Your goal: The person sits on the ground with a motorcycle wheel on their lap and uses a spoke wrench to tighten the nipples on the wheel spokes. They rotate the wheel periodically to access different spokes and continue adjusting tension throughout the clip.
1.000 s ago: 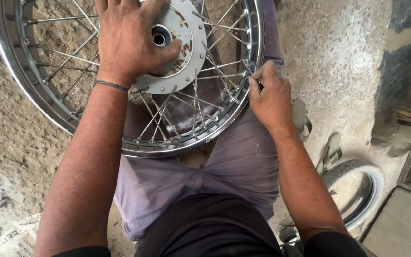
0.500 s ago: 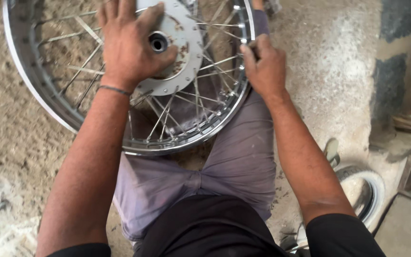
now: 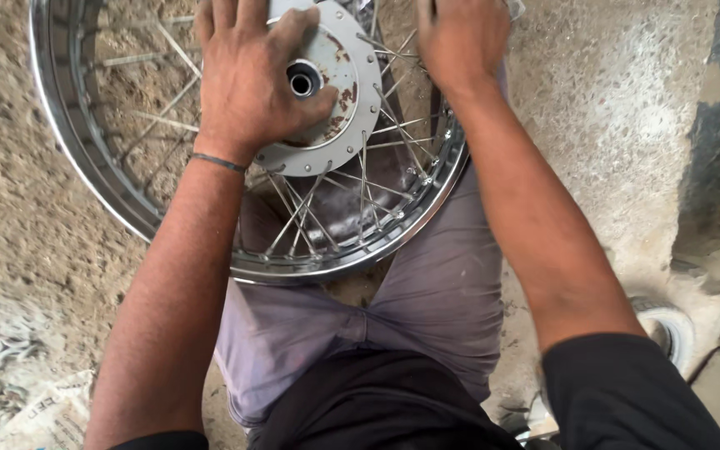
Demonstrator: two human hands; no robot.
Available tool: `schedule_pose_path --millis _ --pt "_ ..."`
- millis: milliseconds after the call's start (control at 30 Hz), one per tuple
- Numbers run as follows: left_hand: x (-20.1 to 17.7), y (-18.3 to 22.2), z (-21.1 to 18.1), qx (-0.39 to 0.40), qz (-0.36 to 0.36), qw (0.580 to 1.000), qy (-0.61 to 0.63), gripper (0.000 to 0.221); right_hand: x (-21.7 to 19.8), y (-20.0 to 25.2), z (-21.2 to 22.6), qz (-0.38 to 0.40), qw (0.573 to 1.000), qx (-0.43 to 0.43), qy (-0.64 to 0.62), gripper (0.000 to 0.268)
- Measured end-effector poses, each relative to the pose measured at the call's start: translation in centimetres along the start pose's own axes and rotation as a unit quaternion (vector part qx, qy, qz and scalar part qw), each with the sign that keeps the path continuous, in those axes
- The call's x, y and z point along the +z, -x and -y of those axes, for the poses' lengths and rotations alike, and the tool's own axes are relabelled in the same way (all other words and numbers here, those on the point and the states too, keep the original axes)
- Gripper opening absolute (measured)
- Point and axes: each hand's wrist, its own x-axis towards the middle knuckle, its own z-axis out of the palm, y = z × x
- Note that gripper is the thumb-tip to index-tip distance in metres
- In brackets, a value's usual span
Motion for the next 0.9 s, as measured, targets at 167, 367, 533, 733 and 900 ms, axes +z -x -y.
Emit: schedule_pose_path --millis 167,367,533,733,900 --pt "0.7 0.5 1.2 0.021 0.005 1.0 0.007 0.058 -5.6 6.3 0.3 -0.011 0.997 -0.059 -0.055 0.025" --pt "0.8 0.4 1.0 0.025 0.008 1.0 -0.005 0.055 -7.6 5.7 1.0 0.176 0.932 0.193 -0.25 0.004" --pt "0.9 0.7 1.2 0.026 -0.007 1.0 0.004 0.058 -9.7 7.0 1.0 0.1 0.947 0.095 -0.29 0.002" --pt "1.3 0.6 1.4 0.012 0.019 1.0 -0.002 0.058 -10.1 11.4 0.8 0.084 0.974 0.083 -0.193 0.001" --pt "1.1 0.8 1.4 0.025 0.0 1.0 -0.006 0.06 -10.6 12.3 2.0 0.144 0.979 0.086 -0.118 0.003"
